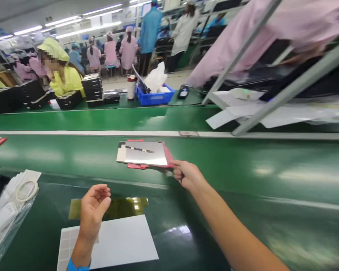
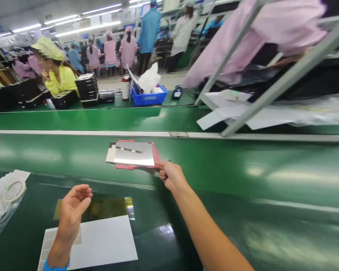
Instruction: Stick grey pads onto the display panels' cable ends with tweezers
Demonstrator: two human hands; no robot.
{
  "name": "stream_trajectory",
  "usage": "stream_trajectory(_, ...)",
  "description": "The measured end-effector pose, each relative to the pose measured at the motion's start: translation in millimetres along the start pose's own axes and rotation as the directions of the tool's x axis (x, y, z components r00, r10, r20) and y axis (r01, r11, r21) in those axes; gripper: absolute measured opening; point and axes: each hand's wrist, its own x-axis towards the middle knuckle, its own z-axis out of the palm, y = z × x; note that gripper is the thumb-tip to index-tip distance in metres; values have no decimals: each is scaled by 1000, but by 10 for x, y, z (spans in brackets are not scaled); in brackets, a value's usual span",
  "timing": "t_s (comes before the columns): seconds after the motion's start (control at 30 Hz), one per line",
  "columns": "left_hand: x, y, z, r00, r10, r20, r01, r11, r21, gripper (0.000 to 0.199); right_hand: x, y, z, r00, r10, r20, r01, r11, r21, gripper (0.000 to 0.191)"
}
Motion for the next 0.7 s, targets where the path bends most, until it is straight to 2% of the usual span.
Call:
stream_trajectory(0.07, 24, 3, -23, 1000, 12, 19, -12, 1000, 23, 37, -49, -68, -129, 996, -2, -85, 0, 1000, -21, 18)
stream_trajectory(0.13, 18, 21, -29, 999, 25, 32, -26, 998, 59, 36, -119, -114, -163, 992, -28, -127, 24, 999, -34, 18)
stream_trajectory(0.27, -6, 62, -10, 997, 50, 53, -57, 989, 136, 32, -376, -143, -298, 986, -111, -122, 107, 994, -34, 17)
stream_trajectory(0.4, -23, 83, 47, 994, 68, 91, -85, 976, 201, 26, -759, -15, -463, 982, -158, -99, 160, 987, 5, 39)
stream_trajectory(0.53, -26, 94, 112, 986, 68, 155, -108, 959, 263, 25, -1146, 204, -507, 988, -154, -30, 156, 985, 68, 64)
stream_trajectory(0.7, -69, 172, 164, 976, 66, 210, -137, 928, 347, 20, -1376, 241, -640, 985, -170, 15, 166, 977, 134, 75)
